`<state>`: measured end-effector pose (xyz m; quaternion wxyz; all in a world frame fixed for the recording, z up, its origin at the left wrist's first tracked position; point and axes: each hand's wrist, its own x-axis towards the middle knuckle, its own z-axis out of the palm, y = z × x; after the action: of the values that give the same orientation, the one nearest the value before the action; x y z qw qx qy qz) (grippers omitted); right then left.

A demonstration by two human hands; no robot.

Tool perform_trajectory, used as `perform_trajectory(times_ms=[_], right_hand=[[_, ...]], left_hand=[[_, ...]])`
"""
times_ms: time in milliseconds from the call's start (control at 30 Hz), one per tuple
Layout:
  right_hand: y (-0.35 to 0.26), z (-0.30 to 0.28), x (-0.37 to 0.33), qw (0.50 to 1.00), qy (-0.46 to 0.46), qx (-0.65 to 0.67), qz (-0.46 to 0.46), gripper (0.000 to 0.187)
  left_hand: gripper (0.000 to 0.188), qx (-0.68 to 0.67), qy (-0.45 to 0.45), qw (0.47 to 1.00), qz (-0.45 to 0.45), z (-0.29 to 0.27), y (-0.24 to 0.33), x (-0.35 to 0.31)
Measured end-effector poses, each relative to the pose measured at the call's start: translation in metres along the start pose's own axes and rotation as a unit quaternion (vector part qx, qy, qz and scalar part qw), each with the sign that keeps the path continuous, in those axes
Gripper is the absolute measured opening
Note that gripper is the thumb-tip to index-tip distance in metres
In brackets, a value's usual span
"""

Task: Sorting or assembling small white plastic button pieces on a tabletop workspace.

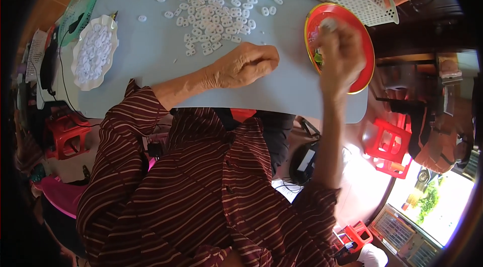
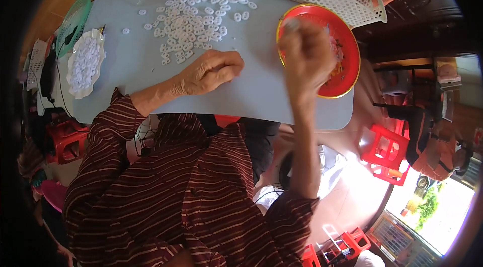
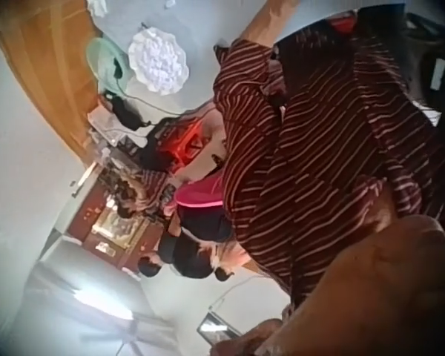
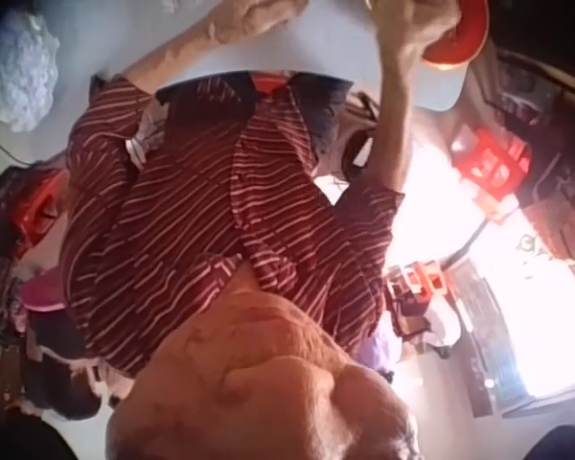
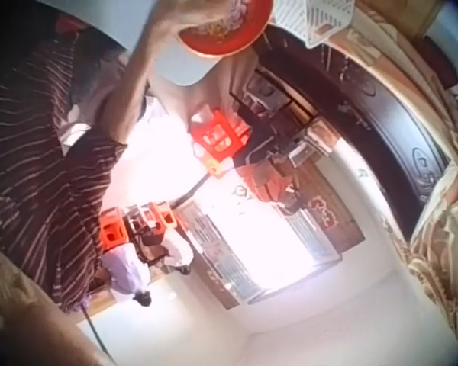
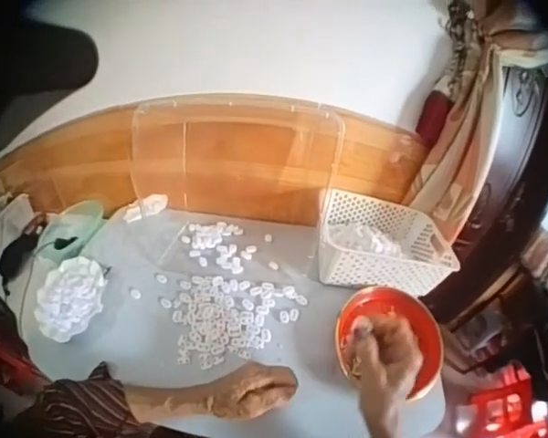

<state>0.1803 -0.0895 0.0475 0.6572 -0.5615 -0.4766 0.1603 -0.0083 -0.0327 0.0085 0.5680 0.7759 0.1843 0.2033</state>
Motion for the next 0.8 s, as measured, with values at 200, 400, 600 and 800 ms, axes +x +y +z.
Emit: perform_trajectory(times_ms=[200,400,600,800], right_hand=[[0.023,-0.03,0.125,0.991,0.04,-0.124,-0.044,0.014],[0.023,0.036,0.082,0.949,-0.125,-0.242,-0.162,0.007],[0.069,0.078,0.072,0.902,-0.252,-0.277,-0.214,0.014],[0.047,0.099,0.067,0.833,-0.367,-0.37,-0.186,0.013]], left_hand=[[0.014,0.013,0.014,0.998,0.053,0.004,-0.001,0.003],[0.018,-0.015,0.032,0.999,0.024,-0.001,-0.003,0.0],[0.021,-0.024,0.011,1.0,0.014,0.005,-0.007,0.005],[0.019,-0.047,-0.003,0.999,-0.004,-0.001,-0.003,0.002]])
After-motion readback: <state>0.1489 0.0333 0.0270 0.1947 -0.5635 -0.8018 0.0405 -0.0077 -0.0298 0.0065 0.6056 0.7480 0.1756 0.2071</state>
